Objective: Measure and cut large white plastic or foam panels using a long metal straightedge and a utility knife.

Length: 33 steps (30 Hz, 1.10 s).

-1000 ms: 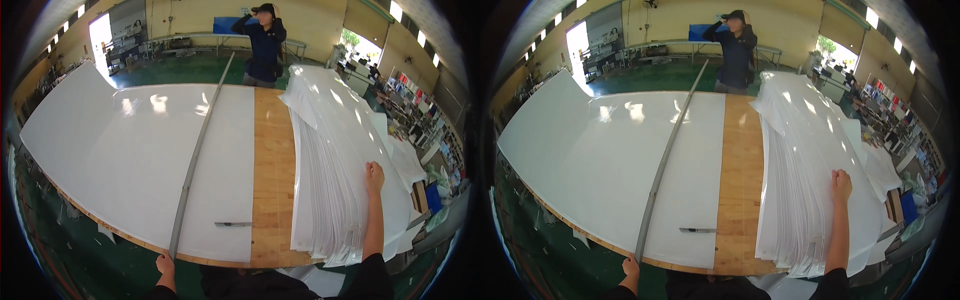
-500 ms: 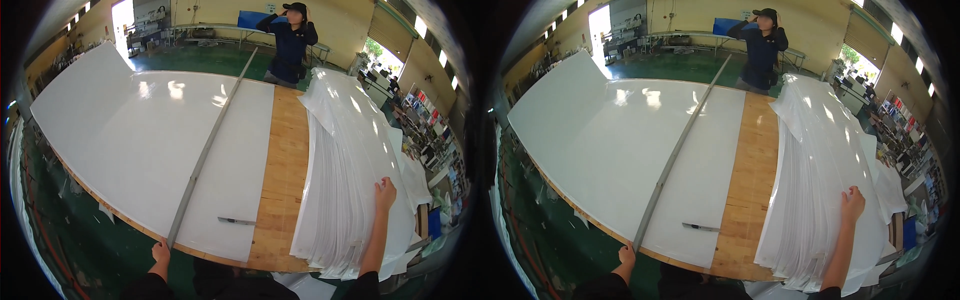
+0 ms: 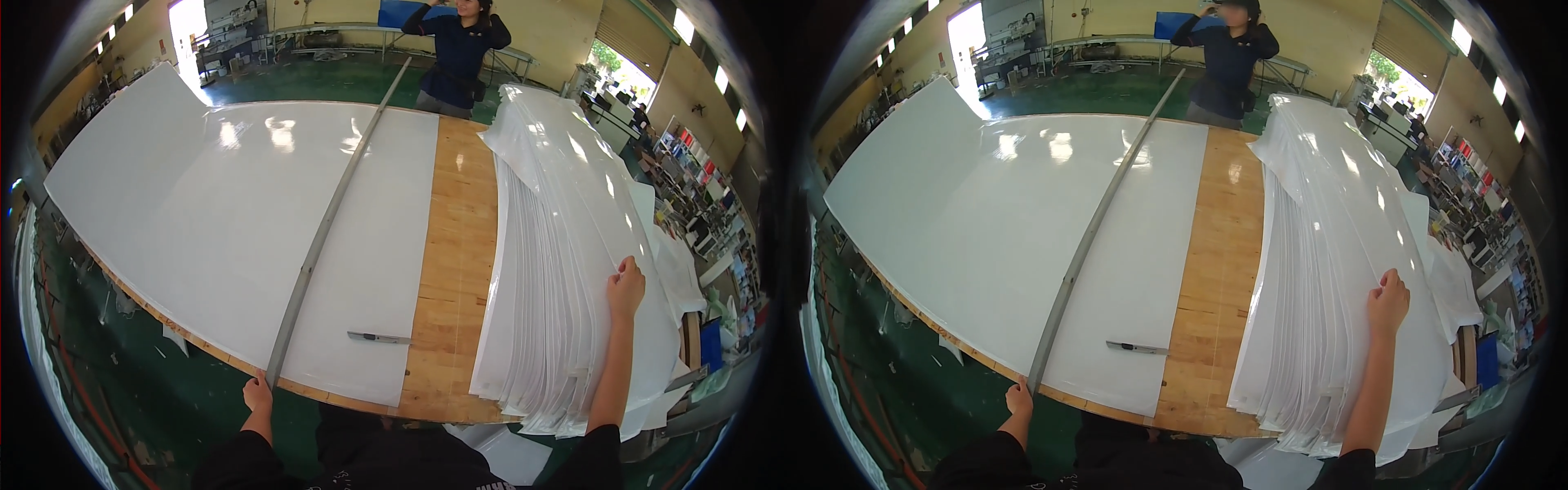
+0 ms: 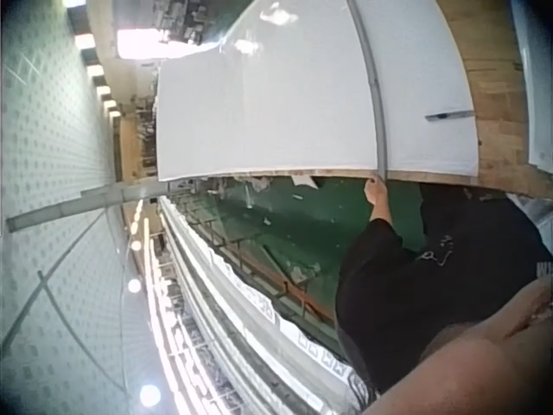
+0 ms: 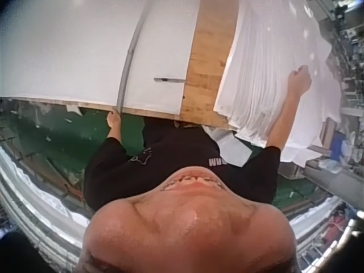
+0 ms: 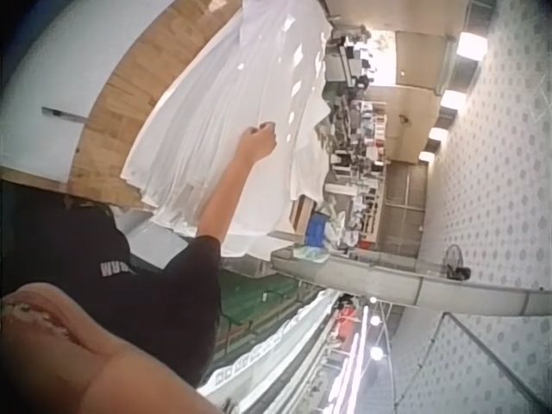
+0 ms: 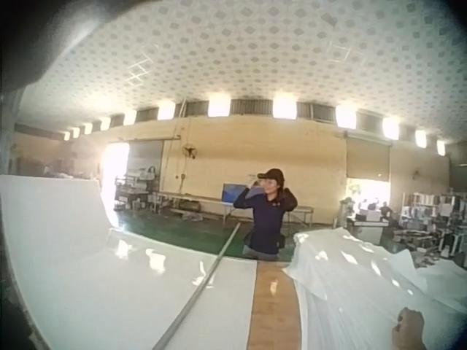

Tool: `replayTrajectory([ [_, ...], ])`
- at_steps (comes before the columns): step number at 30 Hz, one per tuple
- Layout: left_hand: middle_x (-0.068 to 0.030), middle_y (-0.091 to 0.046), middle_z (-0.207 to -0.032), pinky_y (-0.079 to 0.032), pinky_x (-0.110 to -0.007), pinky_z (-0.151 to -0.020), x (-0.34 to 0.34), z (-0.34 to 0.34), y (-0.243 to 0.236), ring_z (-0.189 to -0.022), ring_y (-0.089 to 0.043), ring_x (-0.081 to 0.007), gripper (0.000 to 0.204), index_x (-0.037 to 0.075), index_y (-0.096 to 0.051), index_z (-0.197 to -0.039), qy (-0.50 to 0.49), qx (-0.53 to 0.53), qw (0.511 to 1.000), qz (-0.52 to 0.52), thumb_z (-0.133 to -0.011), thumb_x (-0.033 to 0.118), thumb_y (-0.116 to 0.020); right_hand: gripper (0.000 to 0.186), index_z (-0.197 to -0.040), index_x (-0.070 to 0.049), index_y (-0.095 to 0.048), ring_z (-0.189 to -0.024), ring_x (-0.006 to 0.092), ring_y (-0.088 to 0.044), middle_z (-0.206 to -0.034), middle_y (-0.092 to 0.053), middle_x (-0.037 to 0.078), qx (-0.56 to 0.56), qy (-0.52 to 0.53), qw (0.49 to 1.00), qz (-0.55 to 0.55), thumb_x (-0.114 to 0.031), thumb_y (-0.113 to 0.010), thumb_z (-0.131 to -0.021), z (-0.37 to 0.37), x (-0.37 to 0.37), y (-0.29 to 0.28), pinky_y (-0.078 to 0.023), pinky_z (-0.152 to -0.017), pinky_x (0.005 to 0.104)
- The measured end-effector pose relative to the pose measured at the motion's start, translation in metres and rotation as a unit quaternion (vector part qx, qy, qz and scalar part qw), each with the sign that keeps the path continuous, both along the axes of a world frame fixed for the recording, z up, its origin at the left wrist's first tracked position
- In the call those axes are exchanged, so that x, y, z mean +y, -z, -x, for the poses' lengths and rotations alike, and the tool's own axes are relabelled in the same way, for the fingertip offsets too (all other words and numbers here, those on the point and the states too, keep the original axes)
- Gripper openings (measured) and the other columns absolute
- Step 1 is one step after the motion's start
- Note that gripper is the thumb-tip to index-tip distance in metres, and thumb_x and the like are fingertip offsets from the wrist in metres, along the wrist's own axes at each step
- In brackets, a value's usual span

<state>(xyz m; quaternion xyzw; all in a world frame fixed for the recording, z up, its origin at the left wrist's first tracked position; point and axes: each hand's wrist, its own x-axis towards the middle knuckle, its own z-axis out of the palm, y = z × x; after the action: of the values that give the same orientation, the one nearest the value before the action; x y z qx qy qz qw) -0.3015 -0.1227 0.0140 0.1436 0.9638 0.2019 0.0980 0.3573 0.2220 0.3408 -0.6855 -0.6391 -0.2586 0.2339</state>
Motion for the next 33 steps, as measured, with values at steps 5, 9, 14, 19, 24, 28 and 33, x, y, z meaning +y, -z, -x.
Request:
replayTrajectory([
  [5,-0.0200,-0.067,-0.080,-0.050,-0.046,-0.071,-0.003,0.003,0.001,-0.077,-0.065,-0.0366,0.062,-0.002,-0.069,-0.081,0.009,0.011,1.000,0.011,-0.092,0.053,-0.043,0.023,-0.085,-0.007,-0.044,-0.077,0.0283,-0.054,-0.076,-0.052,0.008,-0.007,-0.006,1.000,-0.023,0.006,-0.053,-0.068,0.002,-0.002,0.000,-0.041,-0.073,0.0403],
  [9,-0.0204,-0.067,-0.080,-0.050,-0.046,-0.070,-0.005,0.007,0.008,-0.077,-0.065,-0.0372,0.062,-0.002,-0.069,-0.082,0.007,0.014,1.000,0.013,-0.092,0.053,-0.042,0.027,-0.089,-0.007,-0.047,-0.078,0.0286,-0.053,-0.080,-0.053,0.008,-0.006,-0.017,0.995,-0.103,0.009,-0.052,-0.068,0.001,-0.002,0.001,-0.041,-0.072,0.0408],
  [14,-0.0205,-0.068,-0.081,-0.050,-0.046,-0.070,0.002,0.005,0.002,-0.077,-0.065,-0.0374,0.063,-0.002,-0.069,-0.083,0.014,0.009,1.000,0.009,-0.092,0.053,-0.041,0.028,-0.093,-0.007,-0.048,-0.079,0.0309,-0.053,-0.082,-0.054,0.010,0.010,-0.033,0.992,-0.124,0.009,-0.053,-0.070,-0.009,0.000,0.004,-0.041,-0.073,0.0430],
  [19,-0.0207,-0.067,-0.082,-0.050,-0.046,-0.071,0.000,0.005,0.005,-0.078,-0.065,-0.0374,0.062,-0.002,-0.069,-0.083,0.009,0.010,1.000,0.013,-0.092,0.053,-0.042,0.024,-0.089,-0.008,-0.049,-0.075,0.0286,-0.054,-0.077,-0.054,0.009,0.019,-0.031,0.995,-0.095,0.008,-0.055,-0.071,-0.002,-0.004,0.000,-0.043,-0.069,0.0418],
  [24,-0.0205,-0.068,-0.081,-0.050,-0.046,-0.071,0.000,0.005,0.004,-0.078,-0.065,-0.0375,0.062,-0.002,-0.069,-0.083,0.012,0.004,1.000,0.017,-0.091,0.053,-0.042,0.019,-0.085,-0.007,-0.050,-0.075,0.0284,-0.054,-0.075,-0.054,0.009,-0.030,-0.032,0.997,-0.060,0.006,-0.056,-0.073,-0.010,-0.003,0.005,-0.044,-0.068,0.0414],
  [28,-0.0208,-0.067,-0.079,-0.050,-0.047,-0.069,0.000,0.004,0.002,-0.077,-0.065,-0.0381,0.062,-0.002,-0.069,-0.081,0.012,0.008,1.000,0.020,-0.092,0.053,-0.042,0.012,-0.084,-0.008,-0.053,-0.073,0.0277,-0.054,-0.071,-0.054,0.009,-0.014,-0.045,0.996,-0.076,0.002,-0.057,-0.078,-0.002,-0.002,0.004,-0.044,-0.067,0.0408],
  [33,-0.0213,-0.066,-0.077,-0.049,-0.047,-0.068,-0.001,0.006,0.004,-0.075,-0.064,-0.0388,0.065,-0.002,-0.068,-0.078,0.013,0.021,1.000,-0.002,-0.092,0.055,-0.040,0.012,-0.085,-0.009,-0.053,-0.072,0.0288,-0.056,-0.072,-0.055,0.010,-0.012,-0.023,0.999,-0.040,0.000,-0.058,-0.077,0.002,-0.004,0.001,-0.045,-0.064,0.0408],
])
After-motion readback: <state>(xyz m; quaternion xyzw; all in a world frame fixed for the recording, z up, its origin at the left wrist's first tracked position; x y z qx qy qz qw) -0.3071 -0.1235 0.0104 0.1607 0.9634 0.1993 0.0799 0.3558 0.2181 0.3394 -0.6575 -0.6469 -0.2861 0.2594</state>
